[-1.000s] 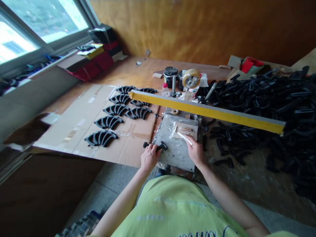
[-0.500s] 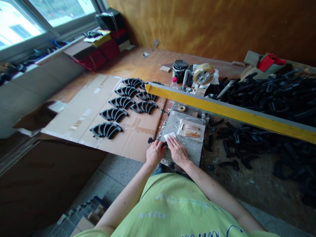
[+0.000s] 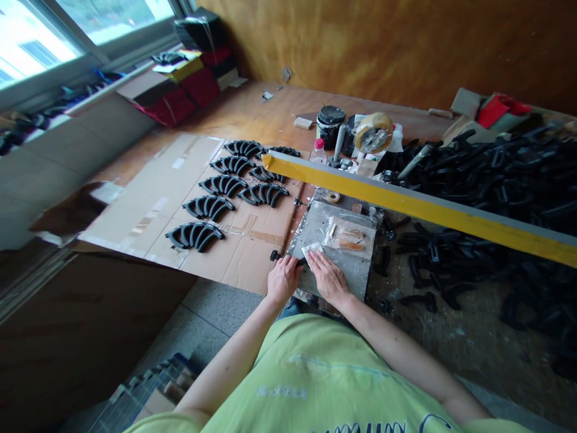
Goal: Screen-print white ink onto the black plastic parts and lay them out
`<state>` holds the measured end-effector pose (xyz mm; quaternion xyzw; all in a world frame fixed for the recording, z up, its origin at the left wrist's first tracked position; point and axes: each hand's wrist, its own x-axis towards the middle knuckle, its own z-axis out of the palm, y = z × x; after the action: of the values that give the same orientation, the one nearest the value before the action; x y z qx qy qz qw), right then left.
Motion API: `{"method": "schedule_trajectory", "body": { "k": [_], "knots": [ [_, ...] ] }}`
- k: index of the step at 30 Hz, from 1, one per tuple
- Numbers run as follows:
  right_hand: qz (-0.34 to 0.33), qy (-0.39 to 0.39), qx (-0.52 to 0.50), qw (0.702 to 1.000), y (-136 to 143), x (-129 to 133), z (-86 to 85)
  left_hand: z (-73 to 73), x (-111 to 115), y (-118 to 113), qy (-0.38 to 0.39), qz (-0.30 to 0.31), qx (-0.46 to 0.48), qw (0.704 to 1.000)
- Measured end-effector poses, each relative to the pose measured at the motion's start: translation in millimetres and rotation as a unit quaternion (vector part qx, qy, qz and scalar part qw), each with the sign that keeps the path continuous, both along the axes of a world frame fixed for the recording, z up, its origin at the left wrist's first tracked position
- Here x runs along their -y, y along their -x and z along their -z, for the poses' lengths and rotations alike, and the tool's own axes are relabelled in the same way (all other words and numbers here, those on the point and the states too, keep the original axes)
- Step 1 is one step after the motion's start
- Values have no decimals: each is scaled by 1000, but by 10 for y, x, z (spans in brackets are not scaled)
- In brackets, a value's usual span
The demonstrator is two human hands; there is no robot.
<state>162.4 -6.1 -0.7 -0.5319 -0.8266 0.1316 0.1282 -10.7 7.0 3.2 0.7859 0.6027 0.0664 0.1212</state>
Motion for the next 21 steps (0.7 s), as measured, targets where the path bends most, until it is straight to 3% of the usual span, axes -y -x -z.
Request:
{"method": "schedule_trajectory", "body": {
  "k": [6, 10, 13, 15, 18, 21],
  "knots": [
    [-7, 12, -22, 1000, -292, 309, -91, -31, 11, -11, 1, -5, 0, 1000],
    [92, 26, -103, 990, -508, 364, -229, -25, 11, -5, 7, -14, 9, 1000],
    [189, 94, -206, 956, -549, 197, -296, -8, 11, 0, 8, -15, 16, 1000],
    [220, 163, -264, 925, -501, 20, -293, 5, 13, 0, 5, -18, 19, 1000],
    [207, 242, -304, 898, -327, -276, -224, 18, 14, -2, 2, -23, 20, 1000],
    [164, 272, -302, 899, -99, -538, -124, 16, 15, -5, 8, -23, 17, 1000]
  ]
}}
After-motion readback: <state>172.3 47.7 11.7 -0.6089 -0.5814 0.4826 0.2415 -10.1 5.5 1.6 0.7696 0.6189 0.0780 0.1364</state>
